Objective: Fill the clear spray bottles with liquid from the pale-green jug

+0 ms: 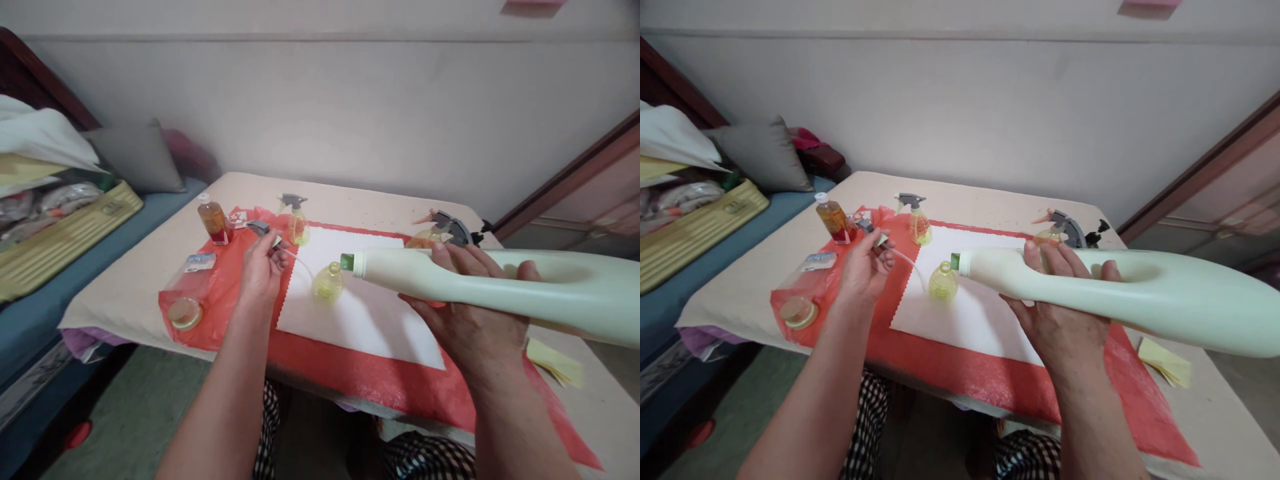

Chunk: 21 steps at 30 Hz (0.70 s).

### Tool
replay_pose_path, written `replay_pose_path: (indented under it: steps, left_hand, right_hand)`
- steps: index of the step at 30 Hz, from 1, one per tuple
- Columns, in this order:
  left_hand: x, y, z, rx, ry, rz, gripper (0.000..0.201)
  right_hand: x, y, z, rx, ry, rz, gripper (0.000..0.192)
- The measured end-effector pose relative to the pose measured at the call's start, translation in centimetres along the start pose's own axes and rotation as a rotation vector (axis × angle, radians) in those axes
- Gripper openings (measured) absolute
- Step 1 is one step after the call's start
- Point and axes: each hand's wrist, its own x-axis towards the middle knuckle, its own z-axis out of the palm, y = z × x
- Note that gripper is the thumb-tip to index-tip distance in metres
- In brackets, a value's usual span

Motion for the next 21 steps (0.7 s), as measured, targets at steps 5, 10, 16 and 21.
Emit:
replay_pose_path:
  steps: [5,10,16,21]
  left_hand:
    - [0.01,-0.04,-0.05,0.012,-0.014,0.004,0.012]
    - [0.08,-0.07,-0.09,0.011,-0.013,0.010,0.011]
    - [0.13,-0.07,-0.11,0.015,-0.008,0.004,0.013]
    - [0.12,-0.01,-0.08,0.018,-0.006,0.002,0.014]
  right_hand:
    - [0.10,-0.10,-0.29,-0.023,0.002,-0.002,0.073]
    - [0.07,-0.14,-0.38,-0.012,0.011,0.001,0.074]
    - [-0.10,-0.05,-0.42,-0.014,0.012,0.023,0.076]
    - [-0.10,0.03,-0.47,-0.023,0.016,0.015,0.075]
